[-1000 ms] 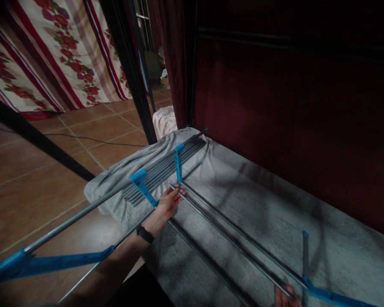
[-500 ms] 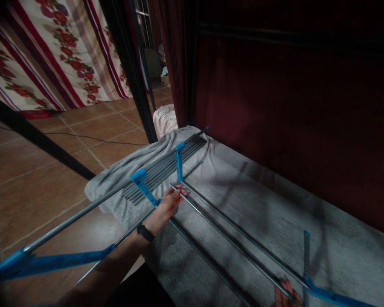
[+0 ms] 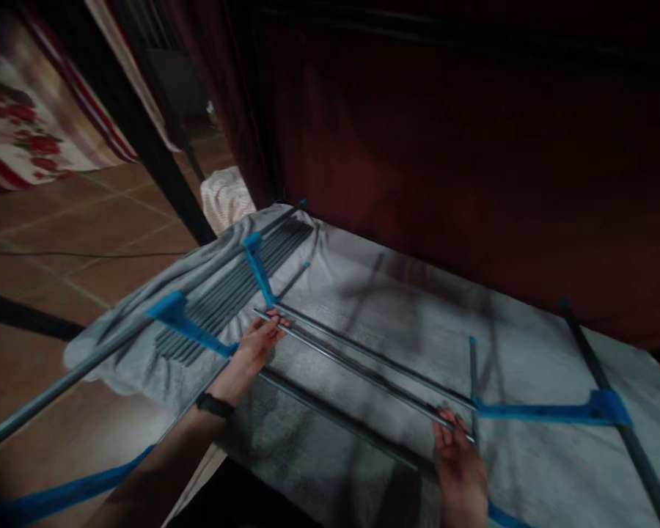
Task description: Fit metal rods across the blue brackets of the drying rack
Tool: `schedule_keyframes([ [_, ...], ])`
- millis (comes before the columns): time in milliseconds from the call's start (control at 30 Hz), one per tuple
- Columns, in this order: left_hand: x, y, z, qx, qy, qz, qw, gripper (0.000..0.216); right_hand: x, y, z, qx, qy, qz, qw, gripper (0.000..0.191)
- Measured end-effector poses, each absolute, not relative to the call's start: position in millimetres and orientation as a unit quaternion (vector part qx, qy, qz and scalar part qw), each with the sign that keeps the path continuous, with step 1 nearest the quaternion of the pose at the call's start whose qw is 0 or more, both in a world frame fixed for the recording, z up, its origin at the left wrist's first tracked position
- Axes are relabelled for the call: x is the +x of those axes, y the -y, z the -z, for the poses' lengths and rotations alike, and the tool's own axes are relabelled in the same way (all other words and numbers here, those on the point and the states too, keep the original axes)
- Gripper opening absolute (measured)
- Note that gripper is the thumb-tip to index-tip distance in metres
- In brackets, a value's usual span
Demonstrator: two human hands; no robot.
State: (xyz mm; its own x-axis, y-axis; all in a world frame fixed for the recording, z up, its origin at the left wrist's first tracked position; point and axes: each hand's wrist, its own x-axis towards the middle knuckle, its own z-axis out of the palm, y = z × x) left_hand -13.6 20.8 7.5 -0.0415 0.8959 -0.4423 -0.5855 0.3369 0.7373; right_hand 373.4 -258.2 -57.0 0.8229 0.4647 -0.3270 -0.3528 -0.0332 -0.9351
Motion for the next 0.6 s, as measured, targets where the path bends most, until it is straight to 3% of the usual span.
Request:
schedule_keyframes([
  [67,-13.8,-23.6,-10.1,0.164,-0.471,-0.548,0.671,0.017,361.0,250.4,46.1,-0.607,0.005,-0.305,0.734,0.039],
  [133,-13.1,-28.2,-12.9,0.160,-0.484,-0.539,0.671,0.015,351.8,239.9,36.3,-0.572,-0.021,-0.317,0.757,0.035],
  [600,-7.9,-38.7,-23.1,0.173,-0.535,-0.511,0.651,0.038,327.6,240.1,11.4,-0.452,0.004,-0.298,0.841,0.036],
])
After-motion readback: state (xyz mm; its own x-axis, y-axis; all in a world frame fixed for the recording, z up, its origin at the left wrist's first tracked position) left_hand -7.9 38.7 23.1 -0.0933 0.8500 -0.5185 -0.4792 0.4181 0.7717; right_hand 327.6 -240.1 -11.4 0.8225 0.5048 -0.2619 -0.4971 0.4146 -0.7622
